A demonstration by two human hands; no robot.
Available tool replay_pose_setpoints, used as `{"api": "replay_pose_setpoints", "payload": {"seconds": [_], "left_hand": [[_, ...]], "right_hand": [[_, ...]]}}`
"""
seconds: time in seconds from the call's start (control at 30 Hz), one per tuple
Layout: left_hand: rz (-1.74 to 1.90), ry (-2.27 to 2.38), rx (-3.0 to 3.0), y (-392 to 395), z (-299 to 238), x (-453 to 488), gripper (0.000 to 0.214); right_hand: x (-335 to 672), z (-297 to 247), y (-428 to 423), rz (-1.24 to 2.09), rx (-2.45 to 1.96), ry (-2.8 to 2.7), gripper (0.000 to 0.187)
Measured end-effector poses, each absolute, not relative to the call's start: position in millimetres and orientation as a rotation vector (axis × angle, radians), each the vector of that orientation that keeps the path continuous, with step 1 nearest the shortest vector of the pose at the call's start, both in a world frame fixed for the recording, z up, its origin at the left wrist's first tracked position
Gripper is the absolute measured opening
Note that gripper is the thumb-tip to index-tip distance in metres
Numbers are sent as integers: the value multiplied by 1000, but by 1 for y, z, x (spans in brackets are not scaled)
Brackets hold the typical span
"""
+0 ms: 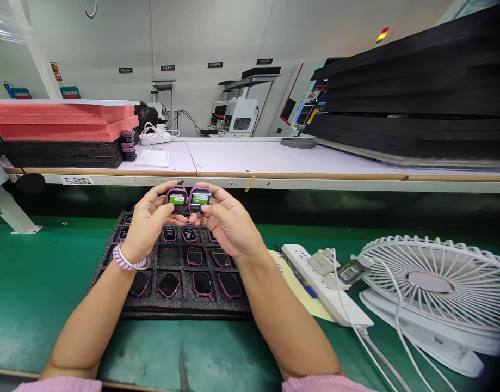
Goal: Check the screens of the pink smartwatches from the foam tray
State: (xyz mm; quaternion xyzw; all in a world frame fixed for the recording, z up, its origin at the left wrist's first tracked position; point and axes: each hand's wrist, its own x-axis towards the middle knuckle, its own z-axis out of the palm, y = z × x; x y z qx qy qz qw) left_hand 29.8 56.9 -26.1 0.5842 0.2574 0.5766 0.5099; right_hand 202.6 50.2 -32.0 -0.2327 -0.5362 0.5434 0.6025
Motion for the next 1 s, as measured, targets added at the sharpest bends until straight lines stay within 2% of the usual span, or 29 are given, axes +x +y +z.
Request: {"api": "replay_pose_setpoints", "payload": {"seconds": [0.8, 1.0], "left_hand": [[1383, 587, 1373, 58, -25, 30, 50], [1396, 583, 1401, 64, -7, 27, 53]], "right_hand": [[199, -34, 54, 1227, -529, -1194, 49], [199, -18, 64, 1253, -471, -1249, 47]]}}
